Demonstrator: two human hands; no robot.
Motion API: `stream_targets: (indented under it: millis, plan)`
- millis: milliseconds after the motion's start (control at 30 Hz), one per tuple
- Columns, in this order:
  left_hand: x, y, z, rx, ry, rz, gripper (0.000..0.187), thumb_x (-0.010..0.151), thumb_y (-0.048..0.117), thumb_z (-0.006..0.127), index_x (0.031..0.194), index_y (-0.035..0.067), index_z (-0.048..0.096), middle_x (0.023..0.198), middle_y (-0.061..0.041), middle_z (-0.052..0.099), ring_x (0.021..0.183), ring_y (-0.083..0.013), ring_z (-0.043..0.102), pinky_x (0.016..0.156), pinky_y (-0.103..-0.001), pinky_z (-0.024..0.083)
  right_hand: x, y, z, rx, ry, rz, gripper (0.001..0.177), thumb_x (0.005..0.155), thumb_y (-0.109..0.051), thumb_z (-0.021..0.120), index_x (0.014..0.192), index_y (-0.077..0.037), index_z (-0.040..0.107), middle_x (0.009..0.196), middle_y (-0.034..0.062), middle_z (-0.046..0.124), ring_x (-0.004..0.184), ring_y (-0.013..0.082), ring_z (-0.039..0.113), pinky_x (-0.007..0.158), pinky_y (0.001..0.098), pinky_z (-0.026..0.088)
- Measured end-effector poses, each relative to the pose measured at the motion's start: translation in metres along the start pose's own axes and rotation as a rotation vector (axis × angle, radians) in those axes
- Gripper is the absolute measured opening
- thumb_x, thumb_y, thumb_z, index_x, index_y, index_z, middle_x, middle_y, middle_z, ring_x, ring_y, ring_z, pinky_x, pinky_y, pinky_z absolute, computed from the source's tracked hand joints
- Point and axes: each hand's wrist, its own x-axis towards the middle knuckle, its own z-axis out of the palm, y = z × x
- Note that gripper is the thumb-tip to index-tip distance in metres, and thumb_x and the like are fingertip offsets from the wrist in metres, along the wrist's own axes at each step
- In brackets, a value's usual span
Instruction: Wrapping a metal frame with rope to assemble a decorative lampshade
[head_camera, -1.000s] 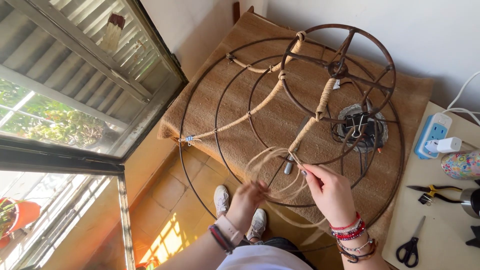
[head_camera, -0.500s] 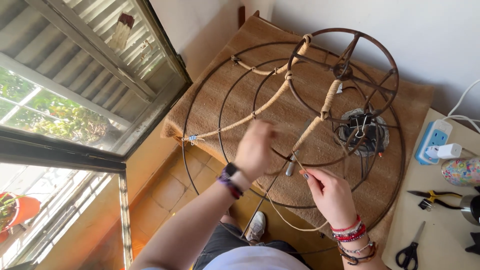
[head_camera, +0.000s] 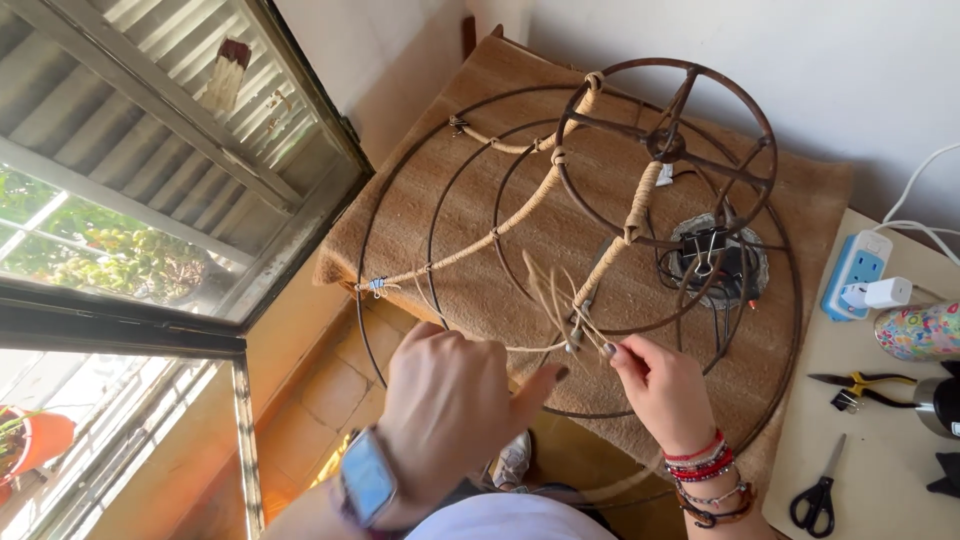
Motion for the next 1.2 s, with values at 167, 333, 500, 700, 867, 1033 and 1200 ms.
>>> stream_targets:
  millis: [167,333,500,700,867,1033,1200]
  plan:
    - [0.038,0.003,0.027,-0.248,0.38,0.302,0.024,0.099,0.035,0.055,0.097,0.012,0.061,0.09,-0.006,0.067,0.09,-0.0288,0.063,0.088,-0.044,0.044,0.003,0.003,-0.008,-0.094,0.035,0.004,0.027,0.098,-0.035,0.062,0.08,-0.017,0.07,0.055,-0.0017,0.06,0.046,0.0151,0.052,0.048,0.0335,0.039]
    - [0.081,-0.018,0.113,-0.519,0.323,0.489,0.012,0.099,0.008,0.051,0.087,0.008,0.054,0.061,-0.003,0.059,0.053,-0.0243,0.058,0.093,-0.041,0.05,0.005,-0.021,-0.027,-0.004,0.104,-0.048,0.015,0.092,-0.022,0.071,0.08,-0.014,0.072,0.066,-0.0001,0.069,0.052,0.0168,0.059,0.054,0.0354,0.044]
    - [0.085,-0.029,0.122,-0.193,0.321,0.395,0.045,0.069,0.019,0.07,0.113,0.011,0.071,0.15,-0.01,0.051,0.142,-0.0332,0.042,0.117,-0.058,0.031,0.009,-0.026,-0.025,-0.064,0.081,-0.1,0.031,0.095,-0.03,0.069,0.069,-0.015,0.06,0.057,0.0007,0.056,0.048,0.0201,0.051,0.051,0.0376,0.04]
    - [0.121,-0.043,0.186,-0.826,0.103,0.572,0.064,0.077,0.011,0.071,0.138,0.006,0.053,0.125,-0.016,0.062,0.118,-0.0418,0.059,0.095,-0.053,0.045,0.031,0.007,0.015,-0.451,0.174,0.047,0.042,0.102,-0.044,0.064,0.067,-0.021,0.065,0.055,-0.0051,0.059,0.052,0.0157,0.062,0.052,0.0281,0.053]
    - [0.139,-0.042,0.189,-0.642,-0.05,0.548,0.039,0.08,0.012,0.071,0.116,0.015,0.056,0.108,-0.004,0.066,0.109,-0.0304,0.059,0.086,-0.046,0.045,0.088,-0.002,0.039,-0.399,0.002,0.08,0.032,0.094,-0.039,0.063,0.071,-0.017,0.069,0.065,0.0063,0.069,0.073,0.0335,0.074,0.065,0.0449,0.059]
    - [0.125,-0.031,0.177,-0.13,0.039,0.526,0.037,0.087,0.025,0.071,0.119,0.021,0.053,0.099,0.004,0.071,0.106,-0.0203,0.059,0.088,-0.04,0.042,0.115,0.028,0.042,-0.109,-0.177,0.05,0.015,0.085,-0.025,0.072,0.084,-0.01,0.077,0.079,0.0173,0.075,0.092,0.0465,0.071,0.078,0.0594,0.057]
    - [0.085,-0.039,0.172,-0.008,0.341,0.451,0.014,0.087,0.028,0.07,0.087,0.014,0.069,0.079,-0.002,0.068,0.086,-0.0232,0.058,0.076,-0.036,0.042,0.082,0.015,0.035,-0.173,0.126,-0.103,0.048,0.079,-0.013,0.079,0.126,-0.015,0.07,0.113,0.0173,0.063,0.108,0.0434,0.066,0.09,0.0525,0.057]
